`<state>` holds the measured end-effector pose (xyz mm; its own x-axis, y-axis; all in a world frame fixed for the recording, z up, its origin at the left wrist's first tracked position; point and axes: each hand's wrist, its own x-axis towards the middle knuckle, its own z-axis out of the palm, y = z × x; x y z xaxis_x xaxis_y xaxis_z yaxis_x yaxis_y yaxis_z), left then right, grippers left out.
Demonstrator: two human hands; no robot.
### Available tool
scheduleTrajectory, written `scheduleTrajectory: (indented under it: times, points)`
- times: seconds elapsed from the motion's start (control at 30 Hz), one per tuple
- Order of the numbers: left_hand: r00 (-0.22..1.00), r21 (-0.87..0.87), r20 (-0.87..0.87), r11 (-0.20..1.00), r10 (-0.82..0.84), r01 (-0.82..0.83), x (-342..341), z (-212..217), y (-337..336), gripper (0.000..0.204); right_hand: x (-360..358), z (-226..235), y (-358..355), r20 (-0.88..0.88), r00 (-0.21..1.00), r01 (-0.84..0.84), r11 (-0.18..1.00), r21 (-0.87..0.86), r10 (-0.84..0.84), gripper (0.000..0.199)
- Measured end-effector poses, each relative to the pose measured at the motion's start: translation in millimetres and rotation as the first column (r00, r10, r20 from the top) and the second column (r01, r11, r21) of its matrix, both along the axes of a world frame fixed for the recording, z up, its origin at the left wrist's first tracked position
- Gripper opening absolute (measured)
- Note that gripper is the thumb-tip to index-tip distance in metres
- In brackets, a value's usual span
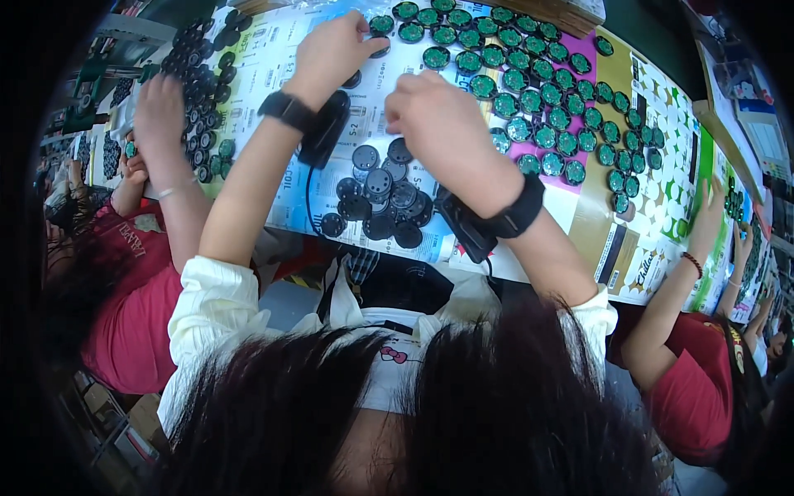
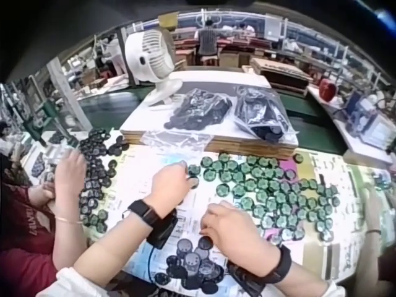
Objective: The person assembles electronic components by hand, picking up a black plastic base and a green circuit board, fitting the board into the base, and pressing a black plastic cover onto the assembly.
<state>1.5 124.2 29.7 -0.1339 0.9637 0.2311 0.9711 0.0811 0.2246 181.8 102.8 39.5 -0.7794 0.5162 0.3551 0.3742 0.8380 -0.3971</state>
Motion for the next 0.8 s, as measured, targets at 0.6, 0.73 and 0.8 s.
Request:
scheduleTrajectory:
  times: [0.6,0.73,0.8]
  points:
    - [0.074,-0.001,0.997,0.904,-0.034,0.428,53.7,82.2,-97.9,0.023,47.0,53.3,-51.9,-0.632,0.640,-0.067,0.788,-0.613,-0.437,0.026]
    - [0.008,0.015,1.000,0.958,-0.018,0.287,66.1,84.6,-109.0,0.021,48.9,61.8,-56.4,-0.610,0.694,0.007,0.851,-0.525,-0.382,0.024]
    - [0.006,-0.024,1.000,0.971,0.024,0.236,68.2,84.8,-112.6,0.020,49.5,61.1,-56.1,-0.551,0.784,0.036,0.908,-0.418,-0.285,0.023]
